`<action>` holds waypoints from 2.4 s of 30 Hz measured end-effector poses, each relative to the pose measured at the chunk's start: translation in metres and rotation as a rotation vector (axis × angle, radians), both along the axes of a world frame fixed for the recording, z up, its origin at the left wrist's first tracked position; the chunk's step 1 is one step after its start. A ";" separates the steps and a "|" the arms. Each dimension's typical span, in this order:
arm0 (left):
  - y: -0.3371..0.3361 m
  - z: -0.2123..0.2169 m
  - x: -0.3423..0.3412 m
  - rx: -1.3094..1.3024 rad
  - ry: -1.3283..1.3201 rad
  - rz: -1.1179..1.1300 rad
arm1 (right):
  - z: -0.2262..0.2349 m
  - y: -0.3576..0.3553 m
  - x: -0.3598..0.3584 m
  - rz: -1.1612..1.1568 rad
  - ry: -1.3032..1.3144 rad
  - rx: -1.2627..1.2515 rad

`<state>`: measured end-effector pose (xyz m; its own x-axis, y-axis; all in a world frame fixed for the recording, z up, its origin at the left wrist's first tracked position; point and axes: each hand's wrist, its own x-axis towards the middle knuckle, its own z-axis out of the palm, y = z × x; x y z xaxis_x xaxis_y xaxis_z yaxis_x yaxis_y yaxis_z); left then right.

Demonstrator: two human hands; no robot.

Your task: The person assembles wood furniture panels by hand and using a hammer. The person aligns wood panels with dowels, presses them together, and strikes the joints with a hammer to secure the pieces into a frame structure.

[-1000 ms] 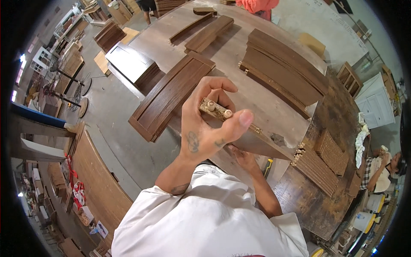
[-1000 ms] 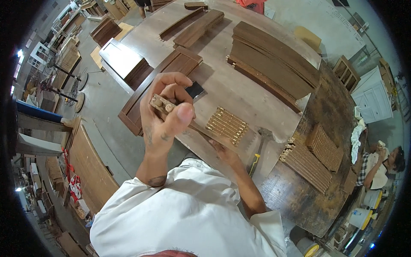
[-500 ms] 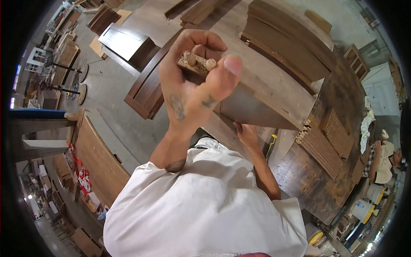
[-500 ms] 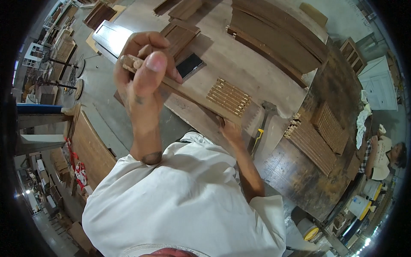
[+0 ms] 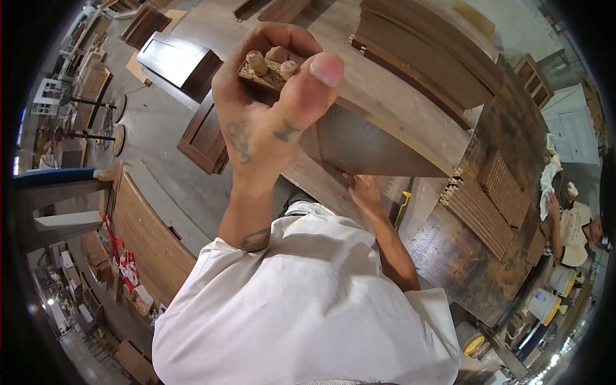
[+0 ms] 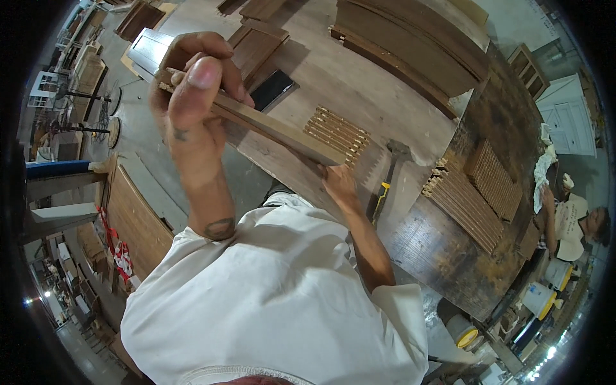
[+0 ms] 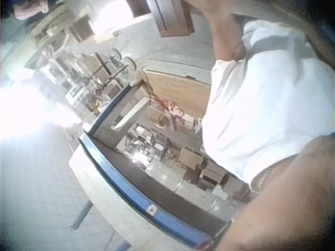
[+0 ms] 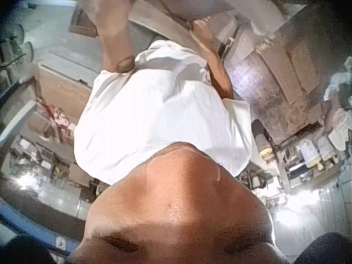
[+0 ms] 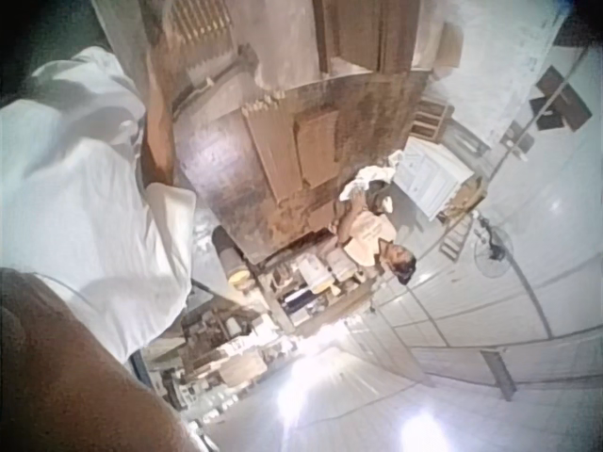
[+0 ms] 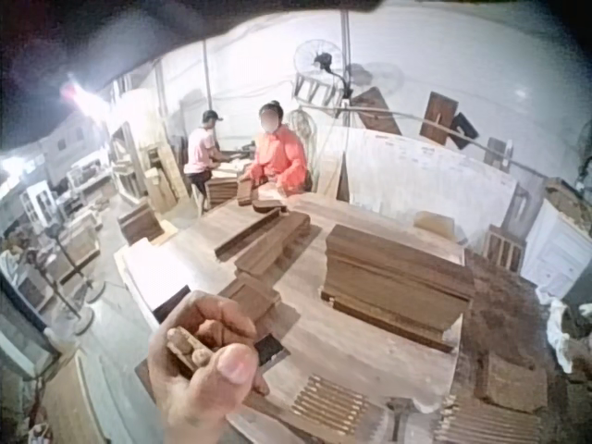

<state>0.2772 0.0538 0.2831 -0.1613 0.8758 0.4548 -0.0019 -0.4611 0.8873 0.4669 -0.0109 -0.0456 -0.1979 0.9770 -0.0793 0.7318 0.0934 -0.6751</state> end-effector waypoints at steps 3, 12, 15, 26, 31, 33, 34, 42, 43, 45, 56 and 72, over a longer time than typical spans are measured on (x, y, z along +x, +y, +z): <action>0.004 -0.002 0.002 0.008 0.005 -0.009 | -0.014 -0.002 0.003 -0.006 -0.007 0.041; 0.004 -0.018 -0.005 0.009 0.035 -0.068 | 0.010 0.002 -0.002 0.002 0.101 0.146; 0.003 -0.019 -0.007 -0.030 -0.143 -0.126 | 0.128 0.020 -0.005 0.115 0.390 0.206; -0.007 -0.011 -0.002 -0.073 -0.158 -0.087 | 0.306 0.059 -0.030 0.333 0.815 0.855; -0.010 -0.014 -0.005 -0.119 -0.218 -0.118 | 0.300 0.061 -0.032 0.423 0.862 0.903; -0.012 -0.014 -0.005 -0.136 -0.229 -0.115 | 0.297 0.062 -0.034 0.429 0.891 0.926; -0.011 -0.013 -0.004 -0.144 -0.237 -0.113 | 0.297 0.061 -0.033 0.404 0.883 0.935; -0.005 -0.016 0.002 -0.092 -0.245 -0.074 | 0.298 0.059 -0.029 0.322 0.801 0.930; -0.004 -0.016 0.005 -0.060 -0.239 -0.026 | 0.295 0.060 -0.028 0.339 0.804 0.906; -0.001 -0.010 0.004 -0.068 -0.219 -0.048 | 0.286 0.056 -0.018 0.370 0.762 0.827; 0.011 -0.020 -0.008 -0.005 0.009 -0.033 | -0.008 -0.033 0.105 -0.662 -0.290 0.063; 0.025 -0.019 -0.020 -0.268 -0.086 -0.509 | 0.337 -0.018 0.079 -0.324 0.597 0.191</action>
<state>0.2576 0.0791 0.2641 0.2838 0.9354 0.2107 -0.2414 -0.1429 0.9598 0.5460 -0.0285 0.2911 0.1489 0.9801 0.1315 0.2524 0.0909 -0.9633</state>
